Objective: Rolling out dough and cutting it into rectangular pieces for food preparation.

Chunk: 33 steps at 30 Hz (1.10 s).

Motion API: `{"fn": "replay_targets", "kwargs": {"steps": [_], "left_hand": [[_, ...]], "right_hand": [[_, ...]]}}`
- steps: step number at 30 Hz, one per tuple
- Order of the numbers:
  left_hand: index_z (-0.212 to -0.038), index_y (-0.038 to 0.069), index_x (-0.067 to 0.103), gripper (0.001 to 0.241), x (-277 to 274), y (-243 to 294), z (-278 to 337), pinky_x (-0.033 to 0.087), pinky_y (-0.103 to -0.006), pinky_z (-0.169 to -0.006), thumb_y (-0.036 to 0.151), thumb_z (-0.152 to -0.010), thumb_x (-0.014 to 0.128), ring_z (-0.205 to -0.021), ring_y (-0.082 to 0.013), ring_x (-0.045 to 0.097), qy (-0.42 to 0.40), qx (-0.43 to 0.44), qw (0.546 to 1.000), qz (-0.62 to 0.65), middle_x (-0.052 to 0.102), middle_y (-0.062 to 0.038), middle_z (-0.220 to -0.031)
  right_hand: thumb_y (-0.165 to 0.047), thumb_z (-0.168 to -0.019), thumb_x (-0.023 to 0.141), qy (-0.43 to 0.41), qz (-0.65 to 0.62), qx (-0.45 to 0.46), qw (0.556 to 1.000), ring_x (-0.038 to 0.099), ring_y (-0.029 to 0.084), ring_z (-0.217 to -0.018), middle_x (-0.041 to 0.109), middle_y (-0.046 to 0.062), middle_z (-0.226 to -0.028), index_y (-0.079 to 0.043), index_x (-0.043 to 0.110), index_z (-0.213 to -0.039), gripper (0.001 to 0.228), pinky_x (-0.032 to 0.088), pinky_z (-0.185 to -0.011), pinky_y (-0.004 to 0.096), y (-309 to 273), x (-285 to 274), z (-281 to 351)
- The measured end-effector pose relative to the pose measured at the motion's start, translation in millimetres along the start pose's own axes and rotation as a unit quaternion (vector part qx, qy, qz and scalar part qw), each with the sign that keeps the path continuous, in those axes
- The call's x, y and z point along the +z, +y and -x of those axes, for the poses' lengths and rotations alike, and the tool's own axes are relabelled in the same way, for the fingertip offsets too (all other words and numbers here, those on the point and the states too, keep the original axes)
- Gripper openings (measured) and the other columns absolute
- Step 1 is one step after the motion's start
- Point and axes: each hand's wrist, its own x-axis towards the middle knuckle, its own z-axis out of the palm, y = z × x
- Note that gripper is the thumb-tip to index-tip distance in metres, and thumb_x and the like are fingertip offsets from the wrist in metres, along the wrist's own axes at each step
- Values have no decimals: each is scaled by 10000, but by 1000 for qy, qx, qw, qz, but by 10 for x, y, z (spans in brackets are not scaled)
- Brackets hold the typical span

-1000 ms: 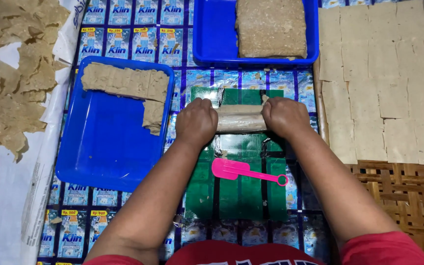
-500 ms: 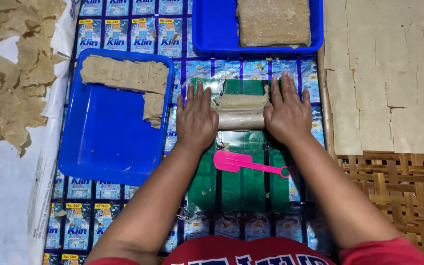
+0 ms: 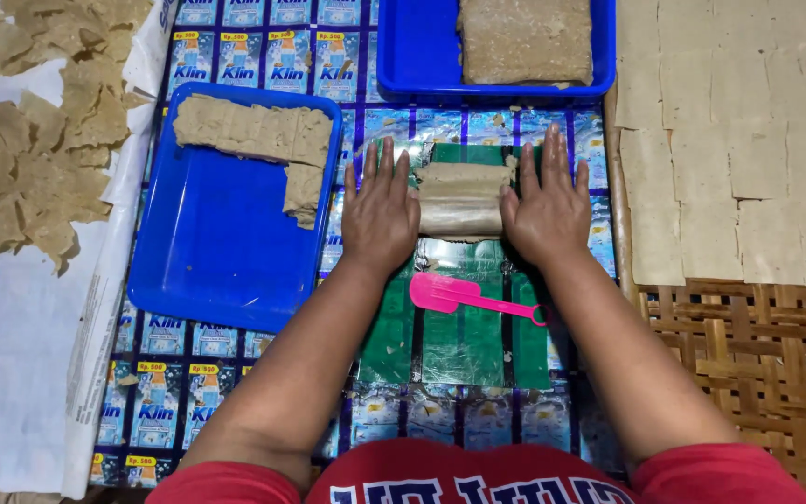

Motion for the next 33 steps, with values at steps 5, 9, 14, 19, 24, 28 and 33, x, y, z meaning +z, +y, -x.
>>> {"fn": "replay_targets", "kwargs": {"steps": [5,9,14,19,24,28,33], "left_hand": [[-1541,35,439,552,-124,79,381,170,-536,-1256,302,-1058,448,-1545,-370,272,2,20,1000,10,337,-199,-1648],[-1520,19,464,551,-131,107,652,229,-514,-1249,273,-1033,492,-1532,-364,309,22,26,998,49,381,-200,-1630],[-1457,17,522,487,-105,84,409,275,-502,-1226,271,-1042,510,-1498,-382,374,24,16,998,58,455,-200,-1575],[-1435,18,560,459,74,-29,-106,285,-505,-1237,281,-1066,483,-1486,-415,399,8,-15,999,28,484,-202,-1564],[-1562,24,369,665,227,-178,-591,95,-567,-1228,271,-958,495,-1542,-384,187,-25,-69,997,30,226,-201,-1673],[-1612,37,293,720,170,-171,-657,50,-558,-1244,255,-954,488,-1569,-358,118,-43,-92,994,38,146,-178,-1692],[-1573,42,417,628,128,-147,-351,124,-537,-1288,218,-972,477,-1575,-358,222,-24,-43,999,3,283,-166,-1685]], "right_hand": [[-437,-1031,506,23,4,-10,1000,171,380,-1586,180,278,-1697,60,358,-1577,753,151,-1247,547,-88,-78,409],[-416,-1016,538,44,-17,-26,999,256,412,-1554,264,318,-1657,116,363,-1554,777,209,-1243,495,-171,-146,749],[-423,-1029,514,27,-18,-21,999,310,413,-1536,316,310,-1636,113,398,-1532,744,215,-1237,516,-86,-72,595],[-412,-1065,452,-5,15,3,1000,291,362,-1562,295,251,-1673,35,412,-1555,665,142,-1235,620,47,56,48],[-437,-1029,440,-26,-28,18,999,105,356,-1586,88,211,-1710,-119,301,-1634,697,22,-1178,699,40,-92,-440],[-447,-1028,441,-30,-28,21,999,71,358,-1593,47,197,-1714,-139,278,-1647,711,10,-1181,699,39,-95,-510],[-409,-1032,450,-45,-14,4,999,148,347,-1584,127,207,-1714,-132,368,-1611,646,66,-1195,688,28,-21,-246]]}}
